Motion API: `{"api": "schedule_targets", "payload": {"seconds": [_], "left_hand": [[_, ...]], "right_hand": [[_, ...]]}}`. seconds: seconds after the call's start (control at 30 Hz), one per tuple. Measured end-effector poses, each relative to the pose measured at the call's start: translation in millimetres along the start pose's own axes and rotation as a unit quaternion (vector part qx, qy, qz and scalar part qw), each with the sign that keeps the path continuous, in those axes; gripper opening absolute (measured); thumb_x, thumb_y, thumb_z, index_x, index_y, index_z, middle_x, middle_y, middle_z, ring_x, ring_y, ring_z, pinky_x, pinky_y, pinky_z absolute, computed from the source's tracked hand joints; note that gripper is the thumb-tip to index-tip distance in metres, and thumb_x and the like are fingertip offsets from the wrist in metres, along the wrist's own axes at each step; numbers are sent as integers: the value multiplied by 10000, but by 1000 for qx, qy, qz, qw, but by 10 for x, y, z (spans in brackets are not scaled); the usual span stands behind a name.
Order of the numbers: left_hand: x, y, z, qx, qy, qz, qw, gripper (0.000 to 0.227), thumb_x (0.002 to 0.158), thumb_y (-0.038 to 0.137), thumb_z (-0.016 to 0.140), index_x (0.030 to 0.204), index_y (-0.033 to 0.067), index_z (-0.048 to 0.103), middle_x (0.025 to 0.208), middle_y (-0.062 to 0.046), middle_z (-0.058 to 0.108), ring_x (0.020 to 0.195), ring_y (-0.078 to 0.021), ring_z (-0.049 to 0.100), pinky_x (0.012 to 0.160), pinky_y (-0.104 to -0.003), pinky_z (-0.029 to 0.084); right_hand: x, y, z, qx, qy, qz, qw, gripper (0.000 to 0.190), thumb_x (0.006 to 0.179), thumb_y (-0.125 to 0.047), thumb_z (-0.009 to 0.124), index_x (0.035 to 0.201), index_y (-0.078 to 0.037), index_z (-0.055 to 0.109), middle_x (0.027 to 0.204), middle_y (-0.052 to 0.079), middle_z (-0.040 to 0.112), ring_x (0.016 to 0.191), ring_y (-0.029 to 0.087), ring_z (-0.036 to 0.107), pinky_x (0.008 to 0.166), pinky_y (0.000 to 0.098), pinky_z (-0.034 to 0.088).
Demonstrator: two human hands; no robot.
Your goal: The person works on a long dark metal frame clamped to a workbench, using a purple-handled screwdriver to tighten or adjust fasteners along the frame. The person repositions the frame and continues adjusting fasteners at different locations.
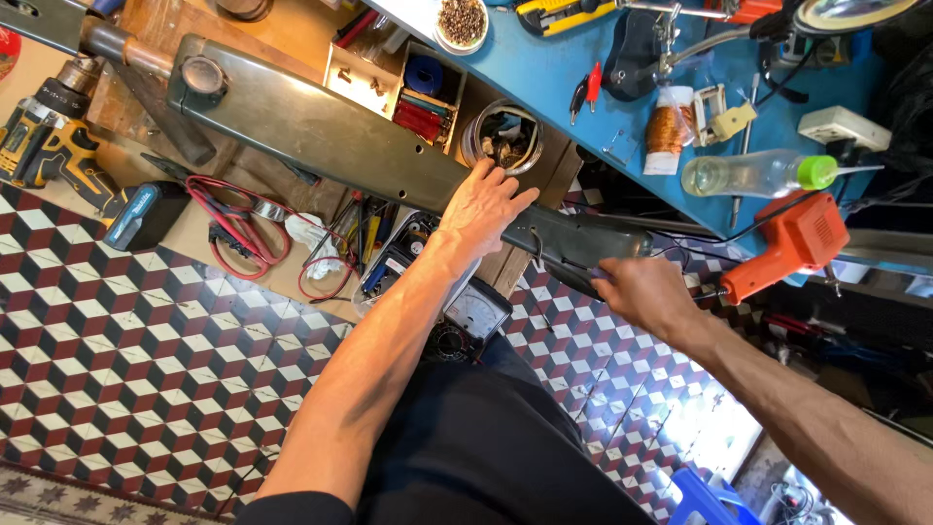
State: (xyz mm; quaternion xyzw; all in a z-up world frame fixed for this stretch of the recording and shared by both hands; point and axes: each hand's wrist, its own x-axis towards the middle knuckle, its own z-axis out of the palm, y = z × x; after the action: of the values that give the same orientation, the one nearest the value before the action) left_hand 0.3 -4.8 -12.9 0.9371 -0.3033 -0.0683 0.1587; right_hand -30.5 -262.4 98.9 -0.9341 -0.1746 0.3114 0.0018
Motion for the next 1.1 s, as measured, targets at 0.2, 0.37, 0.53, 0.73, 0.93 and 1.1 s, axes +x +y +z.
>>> {"api": "schedule_targets", "payload": {"seconds": [0.2,0.37,0.53,0.73,0.93,1.1], "left_hand": [[-2,10,-24,-7,-13,-5,1000,922,573,324,932,1415,201,577,1069,-19,655,1099,-230,571,1092,-420,338],[-8,8,-64,4,-20,-5,1000,917,575,319,930,1416,219,579,1052,-13,653,1100,-225,572,1104,-409,334],[-7,-3,-38,0,4,-3,1000,914,573,302,925,1419,223,587,1063,-8,653,1115,-224,574,1122,-414,328],[-4,5,-66,-3,-20,-5,1000,947,566,315,931,1433,205,564,1050,-33,646,1121,-244,567,1135,-434,315],[-5,-5,-52,-23,8,-12,1000,902,553,293,931,1388,214,599,1037,-20,649,1125,-234,573,1135,-432,320],[-10,-14,-32,-6,22,-7,1000,896,531,304,940,1363,213,622,1007,-33,651,1078,-242,575,1083,-414,352]], "right_hand": [[172,-79,-81,199,-123,279,931,287,897,-306,765,1033,-53,750,652,107,719,535,239,665,571,399,551],[-182,59,11,-174,104,-215,955,444,704,-153,739,1114,-6,652,775,127,635,668,299,684,507,433,536],[-33,111,79,-23,-25,1,999,295,929,-250,712,1163,-73,681,778,113,684,651,269,705,600,439,571],[44,-10,27,131,-66,200,969,367,855,-369,745,1086,-84,733,807,132,751,717,264,720,656,451,563],[-160,106,49,-151,56,-163,974,361,812,-179,720,1138,-25,722,821,122,720,720,256,727,599,390,573],[163,-1,41,250,-84,327,907,281,899,-328,738,1038,-92,804,769,162,740,742,303,723,722,491,566]]}}
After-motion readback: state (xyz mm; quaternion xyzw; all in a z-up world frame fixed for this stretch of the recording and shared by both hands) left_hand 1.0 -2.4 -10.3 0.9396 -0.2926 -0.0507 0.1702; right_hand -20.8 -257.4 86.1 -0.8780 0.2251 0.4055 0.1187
